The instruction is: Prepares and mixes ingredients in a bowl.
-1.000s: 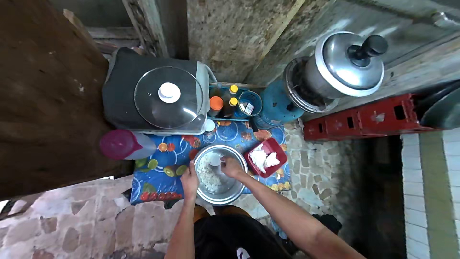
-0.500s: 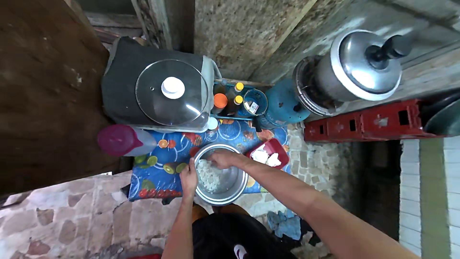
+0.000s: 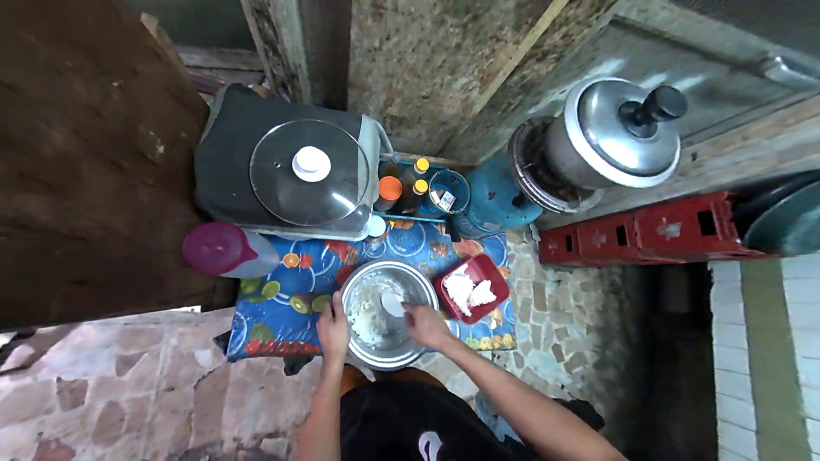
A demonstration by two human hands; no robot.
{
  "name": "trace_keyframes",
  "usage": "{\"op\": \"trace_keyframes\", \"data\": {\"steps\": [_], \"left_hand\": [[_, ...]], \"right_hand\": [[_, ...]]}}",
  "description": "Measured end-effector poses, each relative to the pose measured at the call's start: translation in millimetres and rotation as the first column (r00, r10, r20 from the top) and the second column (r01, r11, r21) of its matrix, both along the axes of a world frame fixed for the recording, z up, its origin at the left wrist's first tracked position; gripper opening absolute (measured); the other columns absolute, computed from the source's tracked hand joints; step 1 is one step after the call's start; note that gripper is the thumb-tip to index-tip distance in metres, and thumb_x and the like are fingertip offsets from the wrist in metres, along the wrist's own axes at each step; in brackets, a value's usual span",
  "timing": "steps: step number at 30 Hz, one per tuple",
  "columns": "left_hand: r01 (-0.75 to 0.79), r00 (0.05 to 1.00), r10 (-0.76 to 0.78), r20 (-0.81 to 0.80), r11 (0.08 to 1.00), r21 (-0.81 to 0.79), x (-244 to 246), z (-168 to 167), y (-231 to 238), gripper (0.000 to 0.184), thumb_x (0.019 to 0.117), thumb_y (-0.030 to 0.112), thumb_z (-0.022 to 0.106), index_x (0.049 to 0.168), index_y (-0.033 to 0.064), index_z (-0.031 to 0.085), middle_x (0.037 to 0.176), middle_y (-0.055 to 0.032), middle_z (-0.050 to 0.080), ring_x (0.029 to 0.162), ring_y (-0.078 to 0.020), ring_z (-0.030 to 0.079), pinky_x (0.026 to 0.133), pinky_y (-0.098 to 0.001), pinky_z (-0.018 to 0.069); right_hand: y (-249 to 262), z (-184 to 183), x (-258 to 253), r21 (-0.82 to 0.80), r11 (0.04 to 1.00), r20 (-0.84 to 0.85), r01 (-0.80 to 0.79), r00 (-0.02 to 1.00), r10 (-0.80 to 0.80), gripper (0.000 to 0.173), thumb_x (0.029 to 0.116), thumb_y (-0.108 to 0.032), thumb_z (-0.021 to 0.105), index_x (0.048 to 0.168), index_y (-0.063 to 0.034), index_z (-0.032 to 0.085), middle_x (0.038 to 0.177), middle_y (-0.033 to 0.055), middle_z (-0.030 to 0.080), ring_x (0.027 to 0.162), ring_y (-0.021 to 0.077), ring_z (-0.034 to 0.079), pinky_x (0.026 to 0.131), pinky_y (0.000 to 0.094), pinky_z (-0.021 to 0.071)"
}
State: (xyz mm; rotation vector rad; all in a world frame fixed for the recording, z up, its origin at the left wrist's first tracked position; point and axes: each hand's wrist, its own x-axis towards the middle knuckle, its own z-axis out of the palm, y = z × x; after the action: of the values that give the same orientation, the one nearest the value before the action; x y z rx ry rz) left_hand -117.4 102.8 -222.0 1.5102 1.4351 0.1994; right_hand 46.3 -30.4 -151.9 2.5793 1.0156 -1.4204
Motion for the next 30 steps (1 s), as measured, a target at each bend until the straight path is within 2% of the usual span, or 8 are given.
{"op": "trace_keyframes", "data": {"steps": [2,4,11,18,22,24,28,30], "left_hand": [[-0.098,0.993,0.1,0.062,0.994,-0.043,-3.3,-5.0,-13.8,0.064,0.11,0.051,0.031,0.118,0.0005,0.07,0.107,-0.0191,0.072,0.105,-0.0276,0.07,0.097,-0.0519,0.0525],[-0.198,0.971,0.207,0.122,0.977,-0.08,-1.2,-7.6,-21.1,0.064,0.1098,0.051,0.033,0.107,0.0018,0.073,0.098,-0.015,0.074,0.096,-0.0218,0.071,0.091,-0.047,0.0556],[-0.19,0.972,0.202,0.118,0.976,-0.108,-0.2,-10.7,-15.1,0.063,0.1095,0.049,0.037,0.092,0.0002,0.072,0.084,-0.0134,0.07,0.083,-0.0212,0.07,0.082,-0.046,0.0557],[-0.182,0.978,0.192,0.087,0.977,-0.114,-0.6,-8.1,-10.6,0.064,0.11,0.048,0.036,0.092,-0.0023,0.071,0.086,-0.0172,0.069,0.087,-0.0261,0.069,0.085,-0.0499,0.0545],[-0.191,0.978,0.197,0.071,0.978,-0.089,1.6,-7.7,-14.3,0.065,0.1096,0.05,0.036,0.091,-0.0005,0.072,0.084,-0.0152,0.07,0.085,-0.0247,0.069,0.083,-0.049,0.0547],[-0.194,0.977,0.201,0.074,0.976,-0.095,1.7,-5.8,-14.7,0.064,0.1094,0.05,0.037,0.092,-0.0008,0.072,0.085,-0.0159,0.07,0.085,-0.0255,0.069,0.083,-0.0498,0.0543],[-0.191,0.977,0.199,0.074,0.976,-0.108,0.2,-7.1,-13.3,0.065,0.1089,0.052,0.036,0.094,0.0003,0.073,0.087,-0.0156,0.071,0.087,-0.0254,0.07,0.085,-0.0499,0.0542],[-0.174,0.98,0.182,0.081,0.979,-0.103,0.9,-7.1,-12.5,0.065,0.1092,0.052,0.035,0.093,0.0005,0.072,0.086,-0.0152,0.07,0.087,-0.0249,0.07,0.084,-0.049,0.0544]], "right_hand": [[-5.3,-16.0,13.5,0.034,0.995,-0.04,0.094,0.995,-0.092,0.042,0.1058,-0.024,0.045,0.142,-0.0095,0.06,0.125,0.0176,0.07,0.118,0.0331,0.066,0.102,0.055,0.0509],[1.0,-23.2,15.2,0.064,0.99,-0.057,0.129,0.99,-0.126,0.04,0.1057,-0.023,0.046,0.139,-0.0072,0.063,0.124,0.017,0.07,0.118,0.0312,0.067,0.104,0.0528,0.0507],[40.5,-28.3,27.0,0.043,0.998,-0.113,-0.052,0.992,0.057,0.035,0.1039,-0.019,0.048,0.129,-0.0021,0.065,0.12,0.0212,0.069,0.114,0.0353,0.067,0.1,0.0549,0.0507],[77.0,-23.1,-18.7,0.051,0.988,-0.133,-0.148,0.979,0.153,0.041,0.1059,-0.024,0.045,0.142,-0.0082,0.058,0.124,0.0215,0.068,0.118,0.0376,0.065,0.1,0.0576,0.0516],[54.6,-12.7,-41.5,0.037,0.967,-0.099,-0.252,0.962,0.254,0.048,0.1072,-0.024,0.042,0.154,-0.0152,0.046,0.118,0.0221,0.07,0.112,0.04,0.068,0.094,0.0589,0.054],[34.8,-7.2,-37.8,0.046,0.985,-0.082,-0.166,0.982,0.169,0.048,0.1079,-0.025,0.041,0.155,-0.0147,0.045,0.116,0.0212,0.071,0.11,0.0389,0.069,0.095,0.0578,0.0541],[-4.6,-4.5,-3.0,0.079,0.976,0.064,0.201,0.976,-0.206,0.047,0.1082,-0.025,0.042,0.151,-0.0074,0.049,0.116,0.0207,0.071,0.11,0.0361,0.069,0.099,0.0544,0.0534],[-9.2,-5.8,6.9,0.066,0.97,0.141,0.235,0.96,-0.242,0.047,0.1079,-0.024,0.042,0.152,-0.0075,0.048,0.12,0.0203,0.071,0.112,0.036,0.069,0.099,0.0541,0.0532]]}}
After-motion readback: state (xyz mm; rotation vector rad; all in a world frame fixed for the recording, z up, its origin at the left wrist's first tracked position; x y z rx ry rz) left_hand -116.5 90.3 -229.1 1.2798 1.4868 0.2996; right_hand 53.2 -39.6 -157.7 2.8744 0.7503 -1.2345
